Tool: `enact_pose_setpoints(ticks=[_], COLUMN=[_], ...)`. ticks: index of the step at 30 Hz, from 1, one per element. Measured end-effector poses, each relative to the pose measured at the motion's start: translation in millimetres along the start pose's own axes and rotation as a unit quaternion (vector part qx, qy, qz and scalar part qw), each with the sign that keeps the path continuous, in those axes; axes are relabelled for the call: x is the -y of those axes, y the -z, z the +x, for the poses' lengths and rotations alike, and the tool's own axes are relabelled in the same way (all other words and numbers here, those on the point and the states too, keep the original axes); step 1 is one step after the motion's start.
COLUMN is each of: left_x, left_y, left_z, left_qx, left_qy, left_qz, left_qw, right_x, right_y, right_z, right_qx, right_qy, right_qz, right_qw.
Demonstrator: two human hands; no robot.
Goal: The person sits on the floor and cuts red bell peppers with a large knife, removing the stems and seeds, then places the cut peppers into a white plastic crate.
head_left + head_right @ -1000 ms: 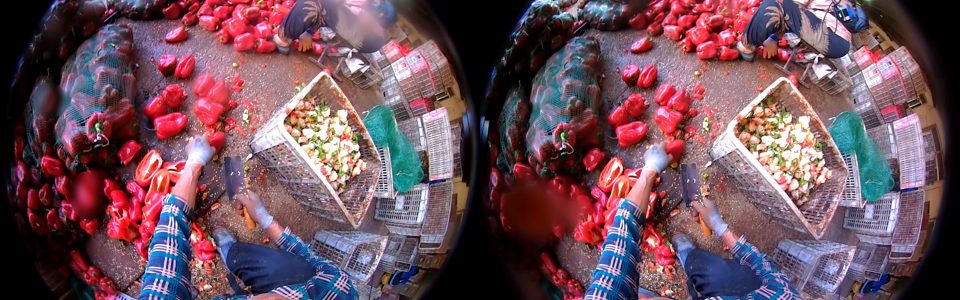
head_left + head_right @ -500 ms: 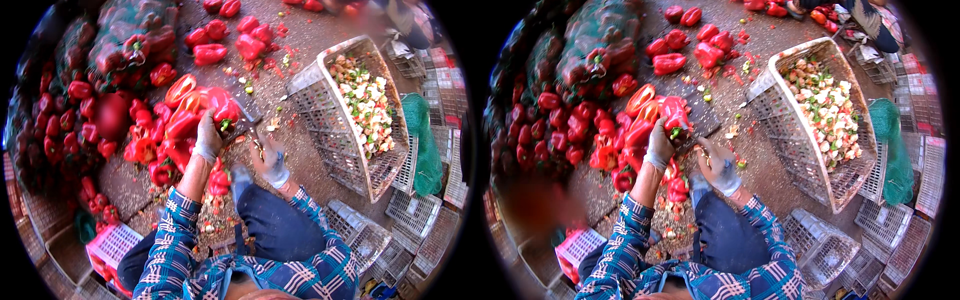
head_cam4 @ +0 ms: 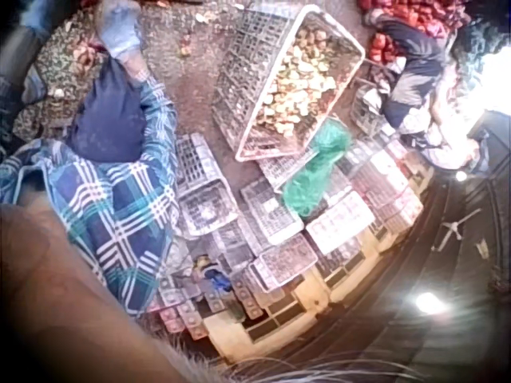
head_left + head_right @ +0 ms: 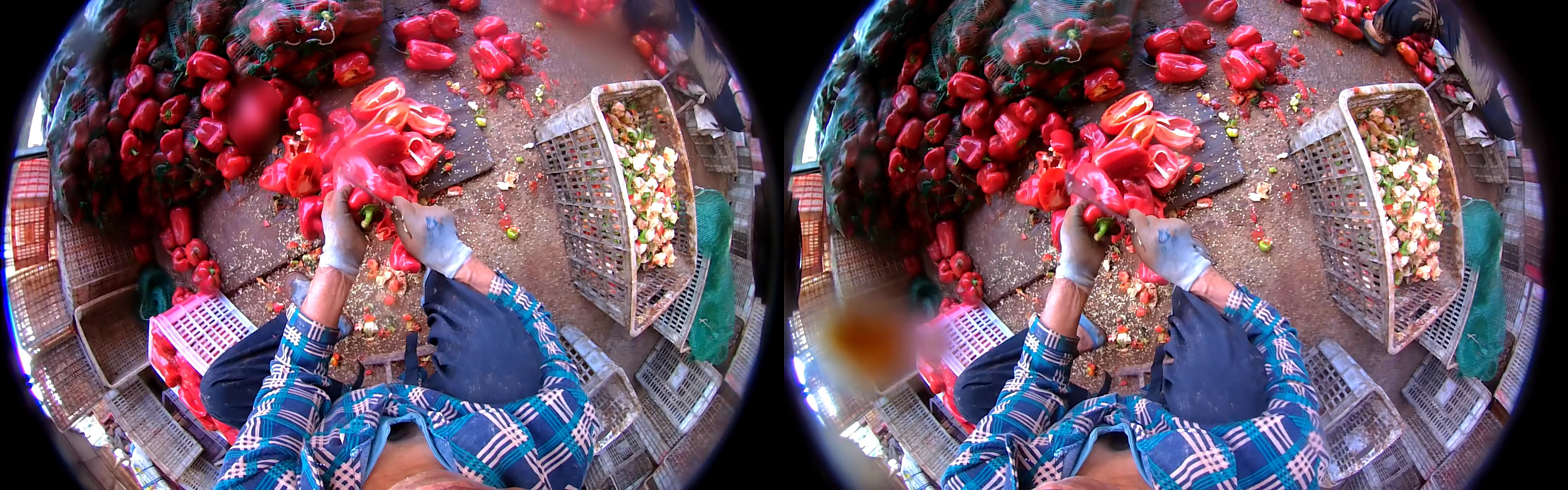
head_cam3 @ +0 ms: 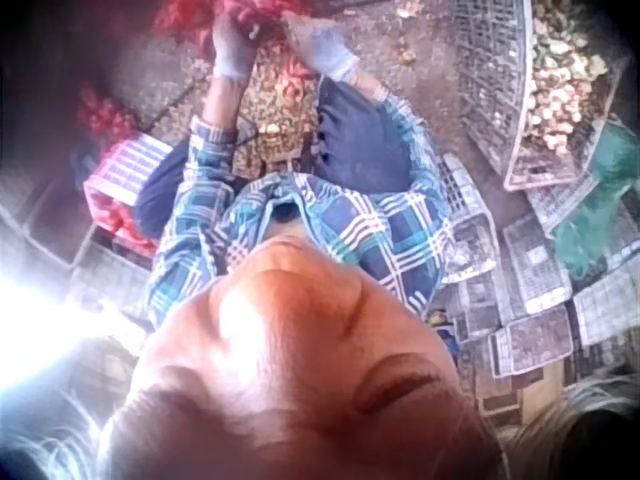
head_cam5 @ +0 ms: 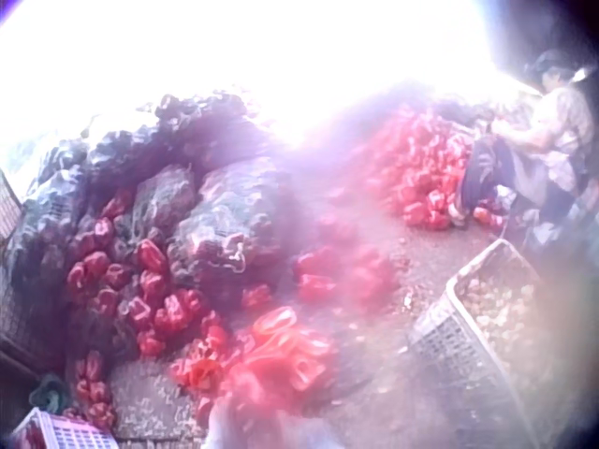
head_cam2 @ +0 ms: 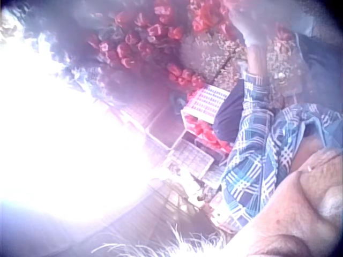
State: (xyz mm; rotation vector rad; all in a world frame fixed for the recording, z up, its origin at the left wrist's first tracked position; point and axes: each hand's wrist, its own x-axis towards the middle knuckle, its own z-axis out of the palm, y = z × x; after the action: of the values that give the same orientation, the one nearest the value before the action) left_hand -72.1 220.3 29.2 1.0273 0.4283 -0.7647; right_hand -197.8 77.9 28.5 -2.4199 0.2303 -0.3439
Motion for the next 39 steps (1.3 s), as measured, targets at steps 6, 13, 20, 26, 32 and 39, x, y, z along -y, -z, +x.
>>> enact_pose_setpoints(ticks=[6, 13, 20, 26, 32, 39], left_x=[-27, -91, -102, -84, -47, 16], left_y=[36, 63, -15, -145, -228, -238], left_z=[-32, -25, 40, 150, 258, 336], left_qx=[0.016, 0.038, 0.024, 0.151, 0.164, 0.121], left_qy=[0.011, -0.063, -0.338, -0.485, -0.397, -0.461], left_qz=[0.116, 0.351, 0.810, 0.774, 0.863, 0.862], left_qw=[0.993, 0.934, 0.478, 0.379, 0.267, 0.170], right_x=[-1, -13, -36, -82, -104, -127], right_y=[-35, -12, 21, 23, 37, 43], right_z=[15, 22, 8, -17, -17, -16], right_qx=[0.135, 0.163, 0.017, -0.017, -0.007, -0.012], right_qy=[-0.051, -0.141, -0.367, -0.427, -0.458, -0.490], right_qz=[0.003, 0.218, 0.440, 0.429, 0.391, 0.405], right_qw=[0.990, 0.952, 0.819, 0.796, 0.799, 0.772])
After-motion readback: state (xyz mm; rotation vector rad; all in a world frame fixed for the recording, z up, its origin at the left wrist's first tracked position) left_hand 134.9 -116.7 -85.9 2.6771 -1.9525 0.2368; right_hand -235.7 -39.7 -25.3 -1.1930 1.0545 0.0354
